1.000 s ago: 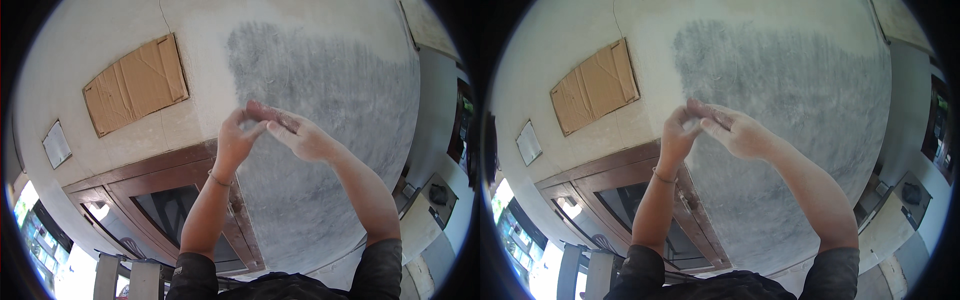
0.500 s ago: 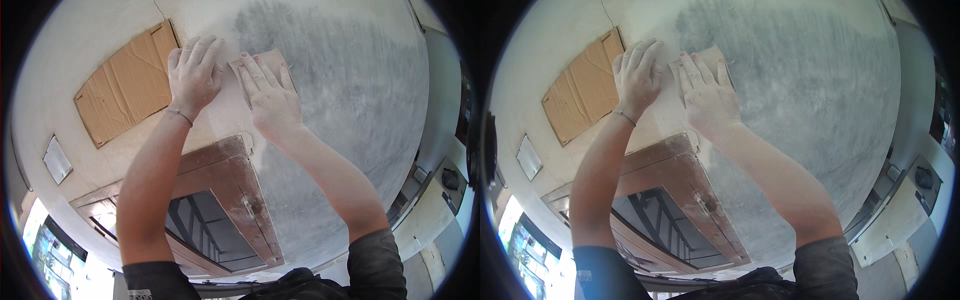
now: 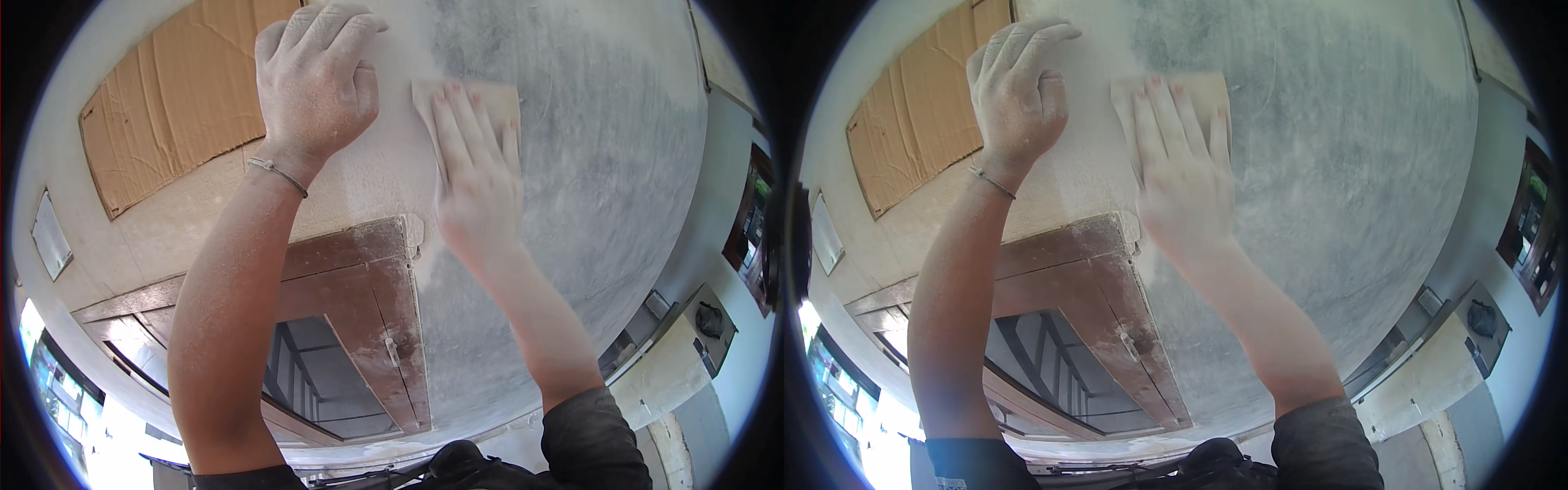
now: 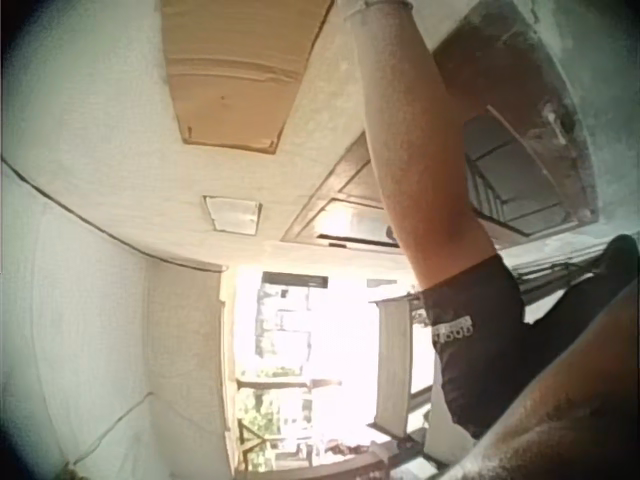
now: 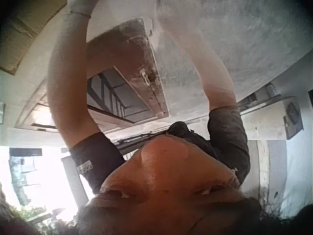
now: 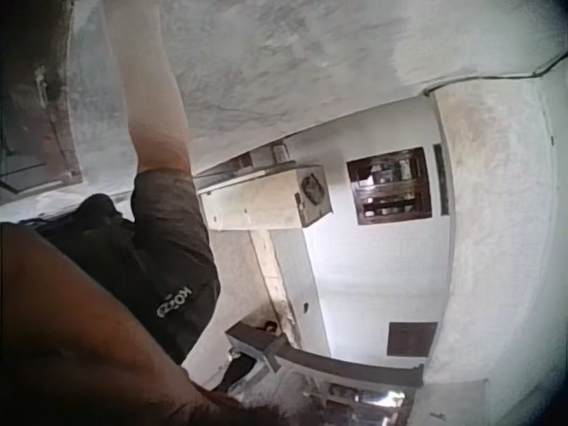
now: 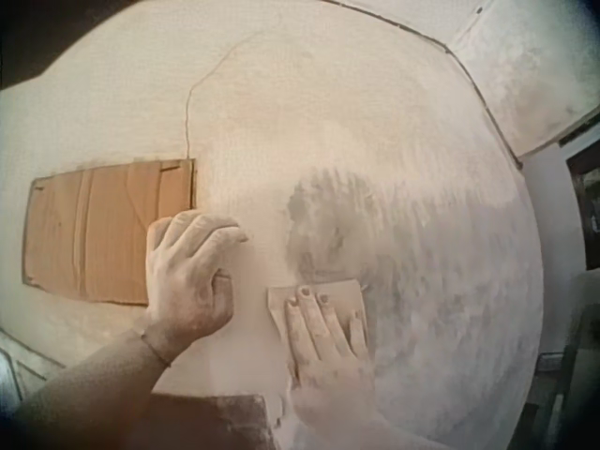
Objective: The person sands the wall above a window frame using a piece of sandpaper.
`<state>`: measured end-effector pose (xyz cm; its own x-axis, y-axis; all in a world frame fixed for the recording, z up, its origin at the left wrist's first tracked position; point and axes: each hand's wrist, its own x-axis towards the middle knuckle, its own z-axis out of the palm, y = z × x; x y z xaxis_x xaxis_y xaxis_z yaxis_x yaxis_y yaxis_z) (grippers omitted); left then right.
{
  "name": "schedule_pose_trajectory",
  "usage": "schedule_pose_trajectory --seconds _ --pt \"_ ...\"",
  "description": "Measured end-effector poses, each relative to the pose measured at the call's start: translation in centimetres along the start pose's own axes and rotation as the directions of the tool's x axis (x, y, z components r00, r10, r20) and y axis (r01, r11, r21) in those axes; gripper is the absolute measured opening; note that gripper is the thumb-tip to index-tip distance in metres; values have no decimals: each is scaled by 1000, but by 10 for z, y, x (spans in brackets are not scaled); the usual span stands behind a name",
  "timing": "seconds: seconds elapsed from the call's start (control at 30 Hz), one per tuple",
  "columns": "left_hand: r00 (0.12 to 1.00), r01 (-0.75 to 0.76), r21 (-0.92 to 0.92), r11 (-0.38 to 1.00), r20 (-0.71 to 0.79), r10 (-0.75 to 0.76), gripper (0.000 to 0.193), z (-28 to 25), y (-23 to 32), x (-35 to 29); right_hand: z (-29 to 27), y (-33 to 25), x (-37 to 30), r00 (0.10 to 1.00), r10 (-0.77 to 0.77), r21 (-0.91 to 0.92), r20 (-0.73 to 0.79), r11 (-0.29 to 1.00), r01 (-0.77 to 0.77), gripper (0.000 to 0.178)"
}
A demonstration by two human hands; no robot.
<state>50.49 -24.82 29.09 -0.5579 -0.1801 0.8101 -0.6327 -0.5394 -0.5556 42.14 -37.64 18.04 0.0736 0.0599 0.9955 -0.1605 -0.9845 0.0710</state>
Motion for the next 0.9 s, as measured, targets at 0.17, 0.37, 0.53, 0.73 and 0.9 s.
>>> schedule_pose_trajectory --seconds 0.17,0.37,0.53,0.73,0.9 --pt "999 -44 31 999 -5 44 39 1 0 0 1 5 35 999 -25 0 -28 1000 25 44" --pt "997 -74 114 991 -19 76 39 -1 8 0 -3 -5 -5 1000 13 47 -19 999 -13 44" --pt "994 -89 126 988 -45 96 39 0 3 -4 -2 -4 2 1000 -2 1 30 1000 2 43" --pt "998 -57 136 989 -21 60 39 -3 8 -1 0 3 30 995 7 11 -98 1000 -6 43" --pt "999 -38 137 990 1 38 40 2 7 -3 -5 0 -25 998 42 -1 41 999 -42 41"
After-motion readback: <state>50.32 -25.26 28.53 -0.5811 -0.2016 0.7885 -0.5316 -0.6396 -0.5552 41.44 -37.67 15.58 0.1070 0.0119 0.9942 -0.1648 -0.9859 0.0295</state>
